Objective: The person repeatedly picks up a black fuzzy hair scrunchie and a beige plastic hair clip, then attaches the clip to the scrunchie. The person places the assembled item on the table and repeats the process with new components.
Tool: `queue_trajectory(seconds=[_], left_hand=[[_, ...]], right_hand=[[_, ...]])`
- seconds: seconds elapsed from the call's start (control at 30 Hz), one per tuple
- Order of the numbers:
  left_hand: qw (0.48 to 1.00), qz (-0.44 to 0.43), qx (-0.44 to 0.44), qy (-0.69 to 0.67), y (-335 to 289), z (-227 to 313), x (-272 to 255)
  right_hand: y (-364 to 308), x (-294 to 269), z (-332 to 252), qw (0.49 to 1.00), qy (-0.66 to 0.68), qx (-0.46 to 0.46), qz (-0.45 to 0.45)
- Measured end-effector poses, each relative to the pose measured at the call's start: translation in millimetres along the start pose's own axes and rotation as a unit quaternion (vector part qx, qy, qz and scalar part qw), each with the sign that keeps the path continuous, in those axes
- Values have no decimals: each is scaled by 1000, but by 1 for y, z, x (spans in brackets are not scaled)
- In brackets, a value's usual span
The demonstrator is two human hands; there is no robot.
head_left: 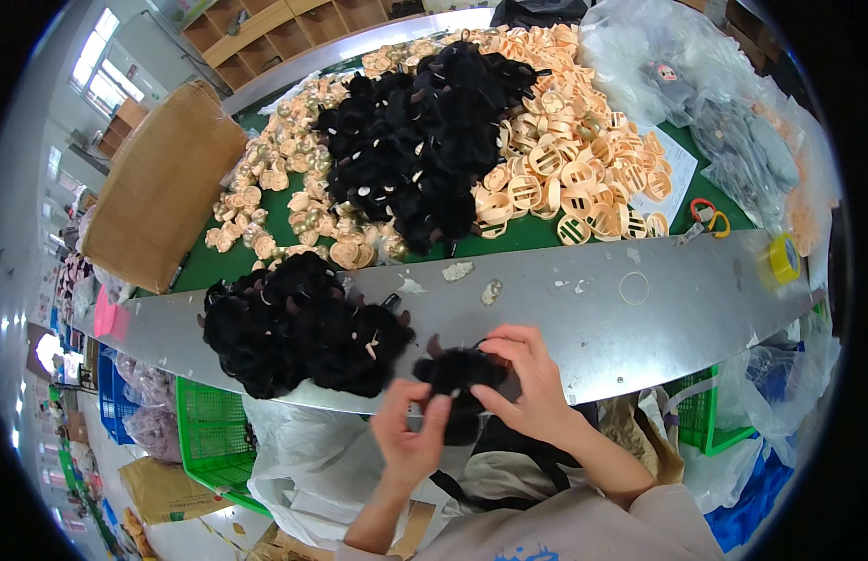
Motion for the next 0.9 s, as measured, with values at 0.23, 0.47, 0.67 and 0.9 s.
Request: queue_trajectory(seconds=[0.23, 0.47, 0.67, 0.9], left_hand=[[927, 319, 89, 178, 69, 53, -155], [786, 257, 96, 554, 101, -19, -135], [842, 238, 85, 476, 97, -9, -143], [872, 211, 102, 430, 84, 21, -115]], right_hand=[[-15, -46, 20, 998, 3, 14, 62], [-52, -90, 49, 992, -60, 72, 88], [-63, -99, 51, 990, -64, 98, 82], [-58, -91, 42, 990, -115, 59, 53]])
Point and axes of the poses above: each hand's wrist, its own y-axis towards the middle knuckle, its own x-axis out of the palm, z = x × y, the point moved 8 cm from there along y, towards the middle knuckle, and after that the axes turned 15 degrees about -x, right-handed, at the moved point
